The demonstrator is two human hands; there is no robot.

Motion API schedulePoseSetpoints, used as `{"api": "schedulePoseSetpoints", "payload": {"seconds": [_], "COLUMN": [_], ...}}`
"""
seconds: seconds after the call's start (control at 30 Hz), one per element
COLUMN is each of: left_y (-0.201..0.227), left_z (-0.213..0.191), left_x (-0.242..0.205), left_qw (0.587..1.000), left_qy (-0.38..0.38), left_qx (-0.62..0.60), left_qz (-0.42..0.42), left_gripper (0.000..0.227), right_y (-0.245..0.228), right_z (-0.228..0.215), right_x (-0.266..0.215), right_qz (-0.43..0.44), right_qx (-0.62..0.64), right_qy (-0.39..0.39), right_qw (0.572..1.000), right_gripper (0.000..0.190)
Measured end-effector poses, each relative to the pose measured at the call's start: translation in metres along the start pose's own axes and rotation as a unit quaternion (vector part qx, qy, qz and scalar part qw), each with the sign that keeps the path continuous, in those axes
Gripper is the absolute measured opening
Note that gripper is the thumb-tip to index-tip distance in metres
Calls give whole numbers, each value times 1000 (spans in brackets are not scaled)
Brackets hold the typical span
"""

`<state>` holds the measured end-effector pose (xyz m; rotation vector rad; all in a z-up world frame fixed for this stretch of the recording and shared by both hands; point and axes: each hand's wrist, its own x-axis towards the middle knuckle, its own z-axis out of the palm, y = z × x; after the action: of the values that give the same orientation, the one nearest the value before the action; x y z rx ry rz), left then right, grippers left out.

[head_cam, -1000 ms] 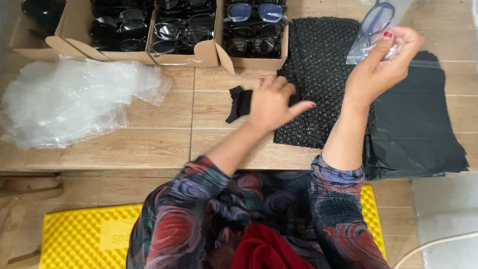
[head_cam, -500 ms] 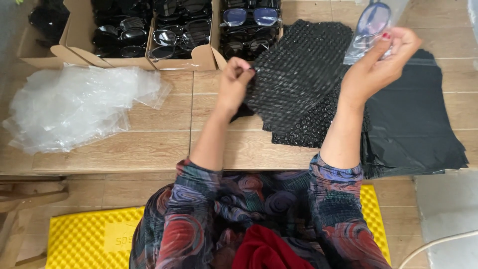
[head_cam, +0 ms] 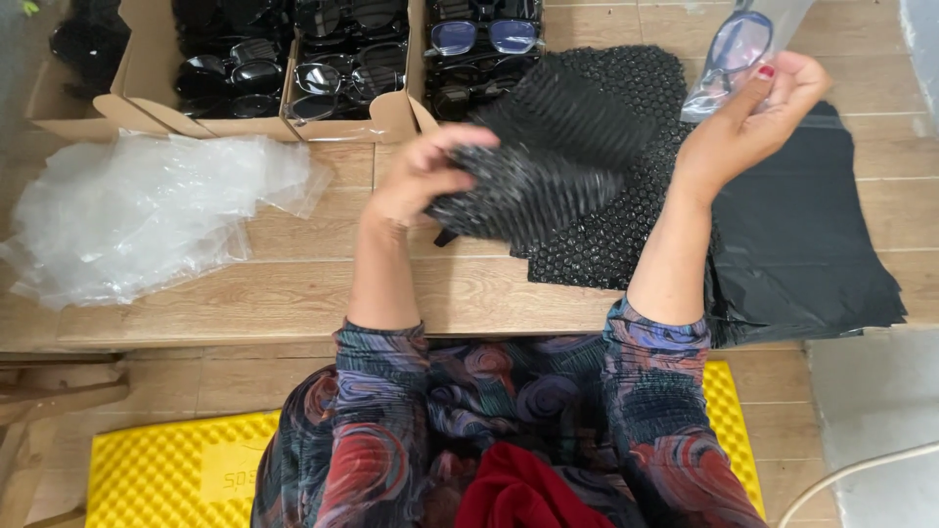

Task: The person cleans sunglasses with a cloth, places them in individual plastic sleeves, and then inserts the sleeved glasses into black padded envelopes, which they then seal.

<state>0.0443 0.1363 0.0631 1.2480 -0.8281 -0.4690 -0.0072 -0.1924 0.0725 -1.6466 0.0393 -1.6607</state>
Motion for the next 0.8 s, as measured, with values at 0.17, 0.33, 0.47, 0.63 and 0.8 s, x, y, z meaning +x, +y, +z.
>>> {"api": "schedulePoseSetpoints", "payload": {"seconds": [0.17, 0.33, 0.47, 0.63, 0.8], "left_y": [-12, -11, -4, -15, -39], "left_z": [-23, -24, -15, -13, 0], "left_x": [-2, 2, 3, 3, 22], "left_qw": [973, 972, 968, 963, 967], "left_qy": [176, 236, 201, 167, 156], "left_qx": [-108, 7, 101, 197, 203], "left_qz": [103, -2, -108, -78, 3], "left_gripper": [57, 59, 49, 46, 48], "right_y": [10, 9, 12, 21, 37], "right_z": [0, 3, 5, 10, 6], "right_x": [-1, -4, -7, -10, -10], "right_qz": [8, 15, 97, 143, 132], "right_qx": [21, 32, 72, 92, 139], "right_qy": [12, -2, -22, -36, -89], "right_qw": [1000, 999, 992, 985, 977], "right_gripper": [13, 18, 23, 27, 31]}}
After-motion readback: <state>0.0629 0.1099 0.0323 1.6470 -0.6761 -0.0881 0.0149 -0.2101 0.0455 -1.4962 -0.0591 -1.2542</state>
